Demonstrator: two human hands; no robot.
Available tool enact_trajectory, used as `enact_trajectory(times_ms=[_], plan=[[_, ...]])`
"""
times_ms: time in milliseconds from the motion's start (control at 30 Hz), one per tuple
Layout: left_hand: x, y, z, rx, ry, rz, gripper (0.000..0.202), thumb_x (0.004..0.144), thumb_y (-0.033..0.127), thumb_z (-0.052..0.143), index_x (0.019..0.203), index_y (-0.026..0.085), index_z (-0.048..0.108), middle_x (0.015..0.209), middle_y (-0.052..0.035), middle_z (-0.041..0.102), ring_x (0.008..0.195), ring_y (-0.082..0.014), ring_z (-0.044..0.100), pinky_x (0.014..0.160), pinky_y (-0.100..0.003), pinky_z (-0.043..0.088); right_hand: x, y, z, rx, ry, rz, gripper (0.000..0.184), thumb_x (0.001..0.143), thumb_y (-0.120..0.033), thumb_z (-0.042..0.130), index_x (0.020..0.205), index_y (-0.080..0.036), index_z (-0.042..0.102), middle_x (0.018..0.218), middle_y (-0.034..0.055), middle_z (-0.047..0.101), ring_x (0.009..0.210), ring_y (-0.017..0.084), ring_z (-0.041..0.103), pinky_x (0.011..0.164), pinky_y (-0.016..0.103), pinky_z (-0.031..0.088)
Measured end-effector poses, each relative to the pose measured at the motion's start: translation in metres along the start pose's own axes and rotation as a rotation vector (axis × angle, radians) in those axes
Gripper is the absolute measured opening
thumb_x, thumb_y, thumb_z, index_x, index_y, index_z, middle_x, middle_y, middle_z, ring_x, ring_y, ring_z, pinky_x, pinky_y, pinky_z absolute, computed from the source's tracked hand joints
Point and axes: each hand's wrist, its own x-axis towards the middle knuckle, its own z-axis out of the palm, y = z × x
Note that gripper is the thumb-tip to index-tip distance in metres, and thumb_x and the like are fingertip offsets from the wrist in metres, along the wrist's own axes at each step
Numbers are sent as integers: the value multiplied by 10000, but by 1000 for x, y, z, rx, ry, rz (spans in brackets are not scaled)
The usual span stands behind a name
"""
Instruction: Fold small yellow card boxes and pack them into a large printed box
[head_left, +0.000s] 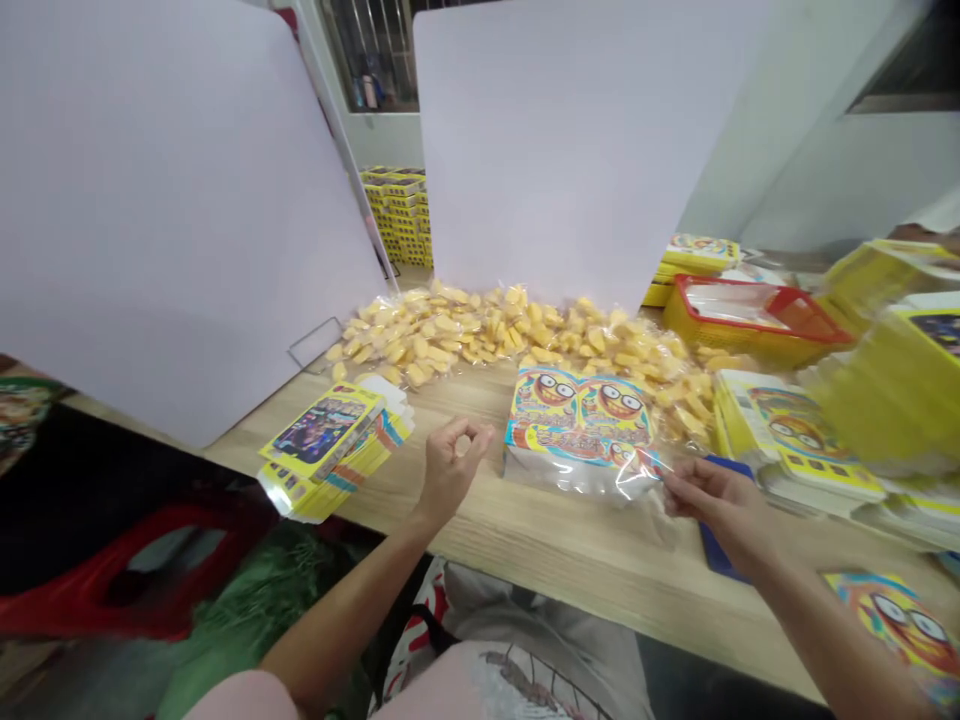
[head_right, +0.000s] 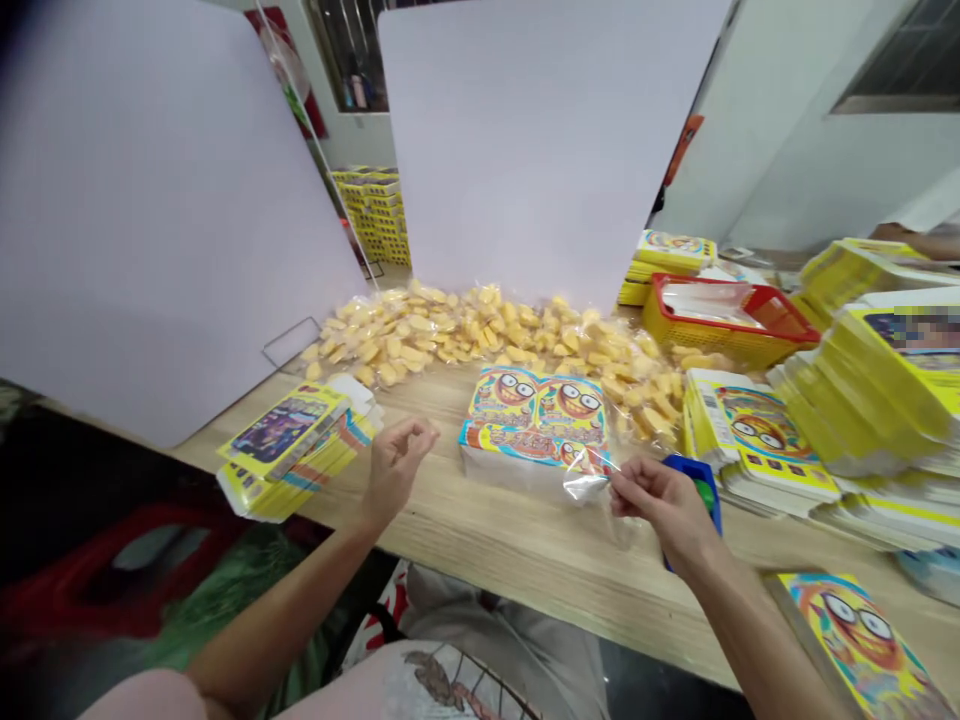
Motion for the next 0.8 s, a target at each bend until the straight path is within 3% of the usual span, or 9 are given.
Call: enact_trajectory(times_ms=[33, 133, 267, 400, 600, 800], plan=[[-4, -1, 2, 62, 12, -67, 282, 834, 316, 585, 592, 172, 563, 621, 6, 612, 668, -149, 602, 718, -278, 464, -1, 1, 0, -1, 1, -4, 390, 652, -488, 824, 696, -175, 597, 600, 5, 618, 563, 124, 567, 565, 241, 489], [-14, -11, 11, 107, -121, -207, 254, 779, 345, 641, 607, 159, 625, 620, 6, 619, 639, -140, 569, 648, -250, 425, -1, 4, -1, -2, -6, -4, 379, 659, -484, 820, 700, -175, 605, 606, 7, 622, 570, 127, 577, 571, 238, 490], [-18, -28, 23, -166, -242, -354, 216, 750, 331, 658, 643, 145, 680, 617, 8, 626, 608, -126, 547, 596, -232, 392, 2, 11, -4, 7, -16, -3, 349, 676, -458, 816, 715, -173, 617, 622, 13, 627, 581, 131, 586, 580, 242, 497], [-16, -28, 25, -350, -266, -444, 170, 693, 279, 698, 611, 132, 673, 569, 19, 603, 555, -100, 501, 570, -224, 353, 3, 16, -4, 50, 1, -3, 331, 648, -411, 842, 732, -184, 617, 633, 0, 615, 563, 130, 583, 565, 250, 499], [-10, -15, 19, -360, -291, -455, 169, 655, 258, 702, 572, 126, 636, 537, 19, 571, 526, -89, 463, 544, -221, 329, -4, 7, 0, 13, 33, -7, 373, 571, -430, 873, 721, -179, 642, 663, 20, 616, 582, 149, 573, 556, 280, 509], [5, -7, 14, -239, -316, -288, 223, 721, 280, 650, 575, 132, 571, 553, 30, 512, 541, -82, 434, 530, -213, 309, -5, 1, 3, -49, 62, -88, 345, 628, -469, 829, 662, -184, 638, 580, -1, 560, 535, 117, 490, 509, 244, 395]])
